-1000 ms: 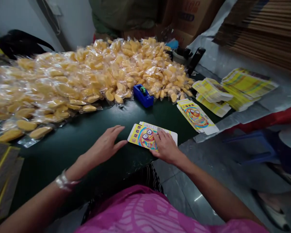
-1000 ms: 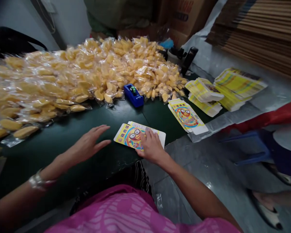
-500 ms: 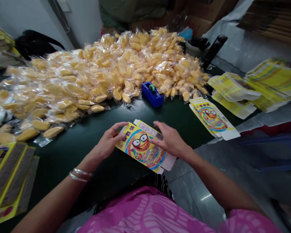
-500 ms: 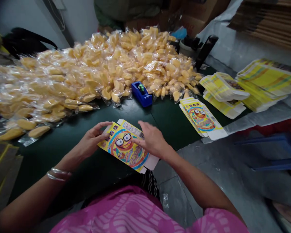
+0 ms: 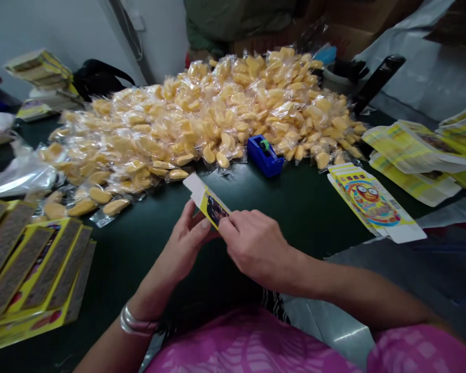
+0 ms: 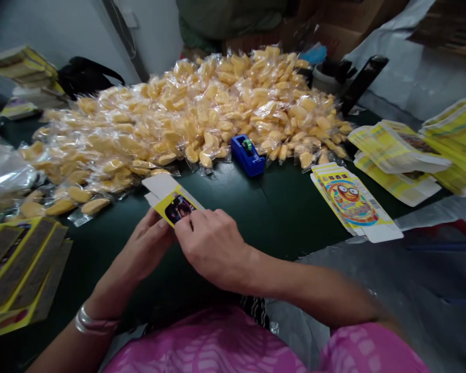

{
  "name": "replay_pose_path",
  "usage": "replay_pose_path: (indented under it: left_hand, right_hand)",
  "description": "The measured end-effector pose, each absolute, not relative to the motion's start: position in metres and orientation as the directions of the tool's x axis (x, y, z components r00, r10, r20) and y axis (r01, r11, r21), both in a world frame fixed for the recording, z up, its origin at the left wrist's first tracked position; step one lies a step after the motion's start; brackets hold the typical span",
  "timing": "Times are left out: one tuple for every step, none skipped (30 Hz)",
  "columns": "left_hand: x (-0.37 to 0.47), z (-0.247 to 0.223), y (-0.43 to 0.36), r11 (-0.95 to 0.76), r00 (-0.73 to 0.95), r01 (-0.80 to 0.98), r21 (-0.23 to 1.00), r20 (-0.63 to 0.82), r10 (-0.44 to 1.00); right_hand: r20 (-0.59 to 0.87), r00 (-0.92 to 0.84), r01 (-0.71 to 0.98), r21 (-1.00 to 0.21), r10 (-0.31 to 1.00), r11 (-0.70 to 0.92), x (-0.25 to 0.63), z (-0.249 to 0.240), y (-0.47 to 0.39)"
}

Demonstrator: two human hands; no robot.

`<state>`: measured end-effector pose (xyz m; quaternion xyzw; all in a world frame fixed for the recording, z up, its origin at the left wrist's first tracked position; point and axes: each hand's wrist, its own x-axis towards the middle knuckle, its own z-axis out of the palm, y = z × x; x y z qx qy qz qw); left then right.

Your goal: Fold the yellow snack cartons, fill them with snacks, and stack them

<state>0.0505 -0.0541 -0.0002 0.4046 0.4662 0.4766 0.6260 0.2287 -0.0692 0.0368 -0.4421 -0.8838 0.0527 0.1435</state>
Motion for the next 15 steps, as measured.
replay_pose_path:
  left_hand:
    - [0.05, -0.002, -0.055, 0.227, 0.064, -0.277, 0.934, -0.218, 0.974]
    - [0.048, -0.004, -0.056, 0.236, 0.025, -0.317, 0.919, -0.241, 0.97]
    - [0.045, -0.007, -0.056, 0.256, 0.01, -0.351, 0.901, -0.269, 0.963]
    - [0.042, -0.008, -0.056, 0.28, 0.019, -0.383, 0.88, -0.296, 0.955]
    - [0.038, -0.01, -0.055, 0.305, 0.042, -0.408, 0.861, -0.316, 0.948]
    - [0.036, -0.01, -0.054, 0.327, 0.071, -0.431, 0.841, -0.329, 0.941]
    - [0.033, -0.011, -0.053, 0.347, 0.101, -0.452, 0.822, -0.339, 0.935]
    - [0.032, -0.012, -0.053, 0.36, 0.124, -0.469, 0.807, -0.344, 0.931]
    - [0.031, -0.014, -0.052, 0.366, 0.138, -0.478, 0.799, -0.343, 0.929]
    - [0.032, -0.017, -0.051, 0.365, 0.142, -0.476, 0.8, -0.339, 0.93]
    - [0.032, -0.021, -0.051, 0.357, 0.131, -0.468, 0.808, -0.335, 0.933]
    - [0.033, -0.026, -0.051, 0.339, 0.101, -0.457, 0.822, -0.331, 0.938]
    - [0.033, -0.031, -0.051, 0.311, 0.052, -0.448, 0.838, -0.323, 0.945]
    - [0.033, -0.037, -0.051, 0.284, 0.001, -0.445, 0.849, -0.317, 0.949]
    - [0.031, -0.042, -0.052, 0.271, -0.031, -0.447, 0.853, -0.317, 0.948]
  right_hand:
    - [0.189, -0.603, 0.745, -0.212, 0.775, 0.632, 0.223, 0.036, -0.071]
    - [0.173, -0.63, 0.725, -0.217, 0.757, 0.654, 0.219, 0.033, -0.073]
    - [0.161, -0.65, 0.708, -0.226, 0.743, 0.669, 0.216, 0.03, -0.073]
    - [0.154, -0.662, 0.696, -0.235, 0.733, 0.678, 0.214, 0.026, -0.073]
    - [0.149, -0.665, 0.694, -0.24, 0.732, 0.679, 0.213, 0.021, -0.071]
    - [0.148, -0.655, 0.703, -0.242, 0.741, 0.669, 0.212, 0.016, -0.069]
    - [0.149, -0.639, 0.716, -0.243, 0.755, 0.654, 0.211, 0.012, -0.067]
    - [0.149, -0.624, 0.727, -0.248, 0.767, 0.64, 0.211, 0.007, -0.064]
    - [0.147, -0.616, 0.731, -0.259, 0.774, 0.631, 0.21, 0.003, -0.06]
    - [0.15, -0.617, 0.724, -0.276, 0.773, 0.632, 0.21, -0.002, -0.056]
    - [0.162, -0.618, 0.712, -0.301, 0.77, 0.634, 0.211, -0.006, -0.051]
    - [0.188, -0.602, 0.704, -0.335, 0.776, 0.627, 0.212, -0.01, -0.046]
    - [0.224, -0.559, 0.703, -0.382, 0.798, 0.599, 0.214, -0.013, -0.04]
    - [0.258, -0.486, 0.707, -0.447, 0.835, 0.549, 0.218, -0.017, -0.035]
    - [0.263, -0.405, 0.697, -0.53, 0.875, 0.482, 0.222, -0.022, -0.031]
